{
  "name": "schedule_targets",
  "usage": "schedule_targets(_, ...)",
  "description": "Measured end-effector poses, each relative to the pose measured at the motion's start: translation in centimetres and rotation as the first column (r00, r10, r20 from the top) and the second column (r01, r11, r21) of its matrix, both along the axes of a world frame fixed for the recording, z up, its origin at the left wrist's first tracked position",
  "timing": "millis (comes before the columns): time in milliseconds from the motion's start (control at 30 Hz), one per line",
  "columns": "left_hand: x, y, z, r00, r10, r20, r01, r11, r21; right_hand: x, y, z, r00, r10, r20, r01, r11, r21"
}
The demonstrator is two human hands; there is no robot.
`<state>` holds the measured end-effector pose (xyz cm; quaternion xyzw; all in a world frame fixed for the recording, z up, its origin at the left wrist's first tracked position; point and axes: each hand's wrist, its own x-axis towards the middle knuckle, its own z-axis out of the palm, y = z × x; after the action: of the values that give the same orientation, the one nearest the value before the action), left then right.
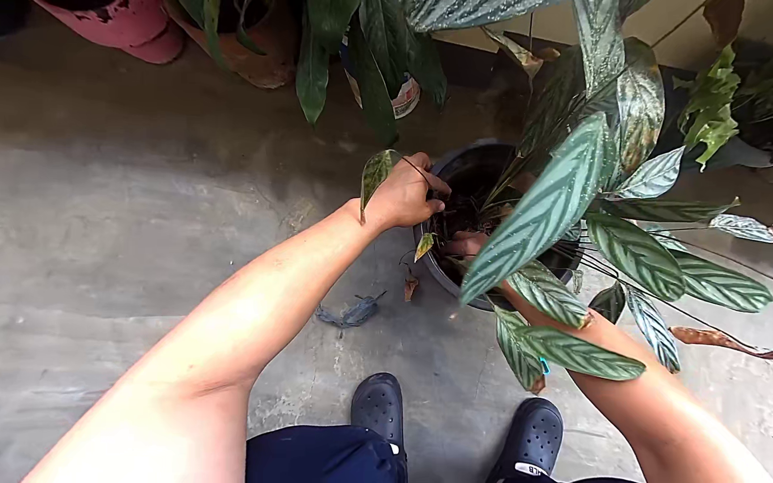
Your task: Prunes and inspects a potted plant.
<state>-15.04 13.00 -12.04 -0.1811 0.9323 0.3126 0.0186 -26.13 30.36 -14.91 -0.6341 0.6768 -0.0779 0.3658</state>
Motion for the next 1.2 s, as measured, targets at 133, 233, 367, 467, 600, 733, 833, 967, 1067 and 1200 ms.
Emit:
schedule_targets(133, -0.1, 0.3, 0.8, 0.998, 0.021, 0.064, -0.020, 1.000, -0.003, -2.1, 2.3, -6.8, 0.991, -0.066, -0.115, 0.025, 0.946, -0.324)
schedule_targets(233, -0.3, 0.4, 0.8, 0.997, 0.007, 0.079, -0.005, 1.000, -0.027, -1.9, 2.6, -4.0, 0.981, -0.175, -0.086, 0.152, 0.962, -0.226)
schedule_targets(367, -0.5, 0.5, 0.8, 0.995, 0.004, 0.095, 0.001, 0.999, -0.052, -0.6, 2.6, -1.4, 0.979, -0.204, -0.025, 0.185, 0.927, -0.327)
schedule_targets(467, -0.5, 0.4, 0.5, 0.995, 0.011, 0.103, -0.004, 0.998, -0.066, -0.8, 2.8, -2.0, 0.984, -0.174, -0.033, 0.148, 0.909, -0.389)
schedule_targets(600, -0.5, 0.3, 0.1, 0.995, 0.021, 0.093, -0.015, 0.998, -0.066, -0.8, 3.2, -1.9, 0.985, -0.159, -0.064, 0.113, 0.884, -0.454)
schedule_targets(733, -0.5, 0.5, 0.5, 0.993, 0.035, 0.115, -0.028, 0.998, -0.058, -0.6, 3.5, -1.5, 0.984, -0.155, -0.092, 0.096, 0.884, -0.457)
schedule_targets(833, -0.5, 0.3, 0.5, 0.993, 0.034, 0.116, -0.028, 0.998, -0.051, -0.6, 3.9, -0.9, 0.983, -0.151, -0.103, 0.088, 0.884, -0.459)
schedule_targets(967, -0.5, 0.3, 0.3, 0.993, 0.041, 0.108, -0.036, 0.998, -0.050, -1.0, 5.0, -0.3, 0.982, -0.147, -0.120, 0.072, 0.875, -0.478)
schedule_targets(1067, -0.5, 0.3, 0.4, 0.993, 0.045, 0.112, -0.039, 0.998, -0.056, -1.4, 5.3, -0.1, 0.983, -0.166, -0.080, 0.100, 0.842, -0.530)
schedule_targets(1200, -0.4, 0.5, 0.3, 0.994, 0.049, 0.102, -0.042, 0.997, -0.063, -1.8, 6.1, 0.3, 0.982, -0.151, -0.112, 0.071, 0.851, -0.520)
